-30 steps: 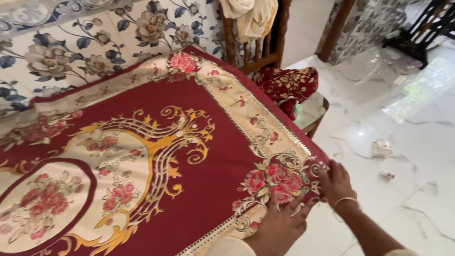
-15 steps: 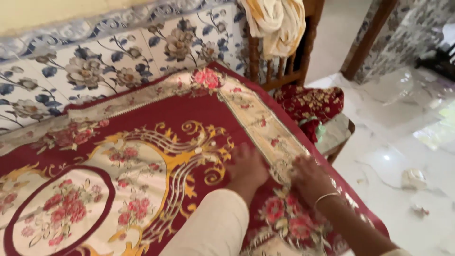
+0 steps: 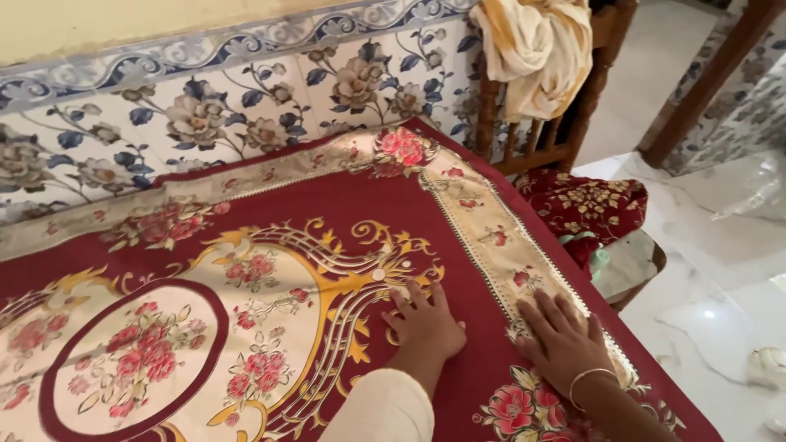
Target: The recorder spreads a patterned red tablecloth over a wooden dining table and arranges salt and pepper shakers.
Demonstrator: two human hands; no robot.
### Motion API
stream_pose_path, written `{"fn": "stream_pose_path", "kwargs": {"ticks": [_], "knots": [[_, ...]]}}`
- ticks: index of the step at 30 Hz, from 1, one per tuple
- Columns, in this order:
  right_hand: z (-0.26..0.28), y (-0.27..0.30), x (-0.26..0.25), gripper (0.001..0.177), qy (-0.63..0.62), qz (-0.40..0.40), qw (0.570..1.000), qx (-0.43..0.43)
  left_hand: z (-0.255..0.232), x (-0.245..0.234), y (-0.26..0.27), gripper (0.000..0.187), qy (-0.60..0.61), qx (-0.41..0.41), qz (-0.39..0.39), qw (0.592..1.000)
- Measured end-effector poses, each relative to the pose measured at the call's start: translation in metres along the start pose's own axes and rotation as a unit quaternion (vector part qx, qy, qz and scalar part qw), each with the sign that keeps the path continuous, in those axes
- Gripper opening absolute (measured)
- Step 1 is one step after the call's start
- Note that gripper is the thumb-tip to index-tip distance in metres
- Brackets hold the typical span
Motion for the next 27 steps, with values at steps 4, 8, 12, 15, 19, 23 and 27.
{"fn": "stream_pose_path", "kwargs": {"ticks": [4, 8, 12, 15, 19, 23, 27], "knots": [[-0.001, -0.002, 0.004, 0.07, 0.007, -0.038, 0.999, 0.022, 0.0, -0.004, 0.001, 0.087, 0.006, 0.016, -0.027, 0.999], [-0.003, -0.03, 0.025, 0.075, -0.071, -0.159, 0.985, 0.02, 0.013, 0.011, -0.021, 0.082, 0.019, 0.016, -0.121, 0.992], [0.002, -0.018, 0.008, 0.063, -0.062, -0.076, 0.991, 0.089, 0.022, -0.002, 0.001, 0.084, 0.021, -0.024, -0.141, 0.989], [0.003, -0.019, 0.011, 0.066, -0.082, -0.038, 0.989, 0.114, 0.033, -0.008, 0.016, 0.093, 0.059, -0.055, -0.071, 0.994], [-0.001, -0.015, 0.01, 0.07, -0.092, -0.011, 0.989, 0.116, 0.037, -0.003, 0.01, 0.105, 0.129, -0.036, -0.017, 0.991], [0.007, -0.008, -0.015, 0.073, -0.051, 0.04, 0.991, 0.118, 0.047, -0.007, -0.007, 0.106, 0.19, -0.033, -0.009, 0.981], [0.005, -0.02, -0.009, 0.072, -0.066, 0.062, 0.989, 0.115, 0.063, 0.0, -0.007, 0.104, 0.236, -0.019, -0.031, 0.971]]}}
Point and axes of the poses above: each hand's wrist, its own y-axis away from the middle knuckle, its own x-axis out of the palm, z = x × y, the point moved 3 cm from there along -y, towards the middle knuckle, and after that the axes turned 8 degrees about x, right-handed, at the moved point
